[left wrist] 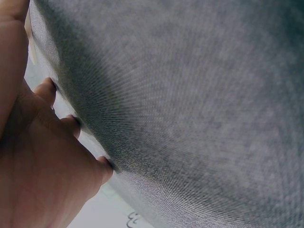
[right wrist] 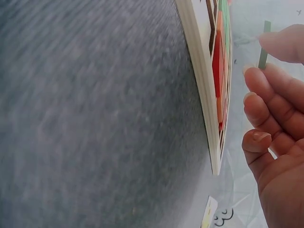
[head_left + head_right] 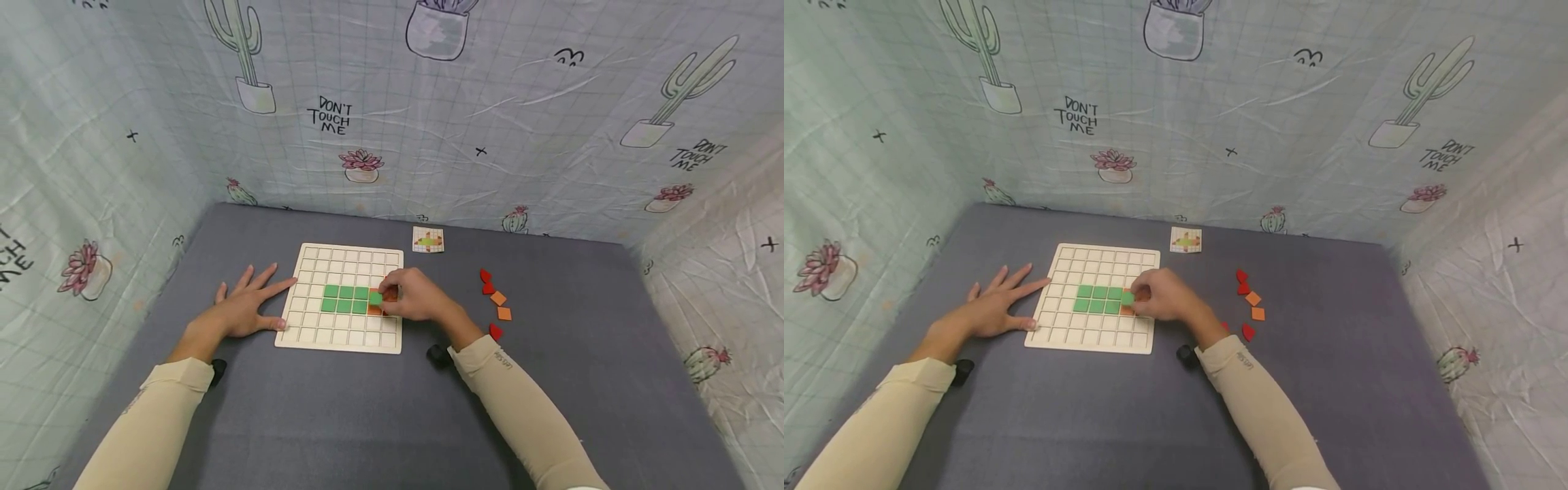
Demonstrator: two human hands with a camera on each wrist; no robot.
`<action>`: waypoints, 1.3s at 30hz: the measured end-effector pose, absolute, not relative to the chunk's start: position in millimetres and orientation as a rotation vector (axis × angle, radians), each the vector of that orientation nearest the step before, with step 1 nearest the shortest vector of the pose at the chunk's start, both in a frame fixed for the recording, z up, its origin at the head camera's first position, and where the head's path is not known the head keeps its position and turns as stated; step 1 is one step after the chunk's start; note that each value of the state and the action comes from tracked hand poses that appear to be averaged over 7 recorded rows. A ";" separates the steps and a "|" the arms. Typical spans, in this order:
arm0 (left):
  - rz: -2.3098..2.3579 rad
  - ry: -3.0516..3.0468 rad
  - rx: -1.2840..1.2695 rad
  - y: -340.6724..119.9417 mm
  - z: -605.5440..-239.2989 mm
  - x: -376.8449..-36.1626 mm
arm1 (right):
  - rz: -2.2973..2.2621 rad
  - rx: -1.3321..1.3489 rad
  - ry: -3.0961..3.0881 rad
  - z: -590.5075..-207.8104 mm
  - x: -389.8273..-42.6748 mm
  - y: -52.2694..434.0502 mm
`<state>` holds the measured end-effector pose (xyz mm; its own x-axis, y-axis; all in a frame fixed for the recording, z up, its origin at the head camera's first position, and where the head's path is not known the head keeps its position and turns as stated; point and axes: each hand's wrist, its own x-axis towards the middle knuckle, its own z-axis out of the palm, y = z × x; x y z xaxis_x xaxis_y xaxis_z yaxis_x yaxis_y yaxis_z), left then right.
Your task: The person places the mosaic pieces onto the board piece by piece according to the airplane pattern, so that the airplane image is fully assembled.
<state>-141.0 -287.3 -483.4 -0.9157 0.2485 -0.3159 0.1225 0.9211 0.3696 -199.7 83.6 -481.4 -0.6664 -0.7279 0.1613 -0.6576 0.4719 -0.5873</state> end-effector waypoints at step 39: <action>0.482 2.721 0.261 -288.5 -485.8 -141.8 | -0.868 -1.222 2.509 -474.4 -189.3 8.9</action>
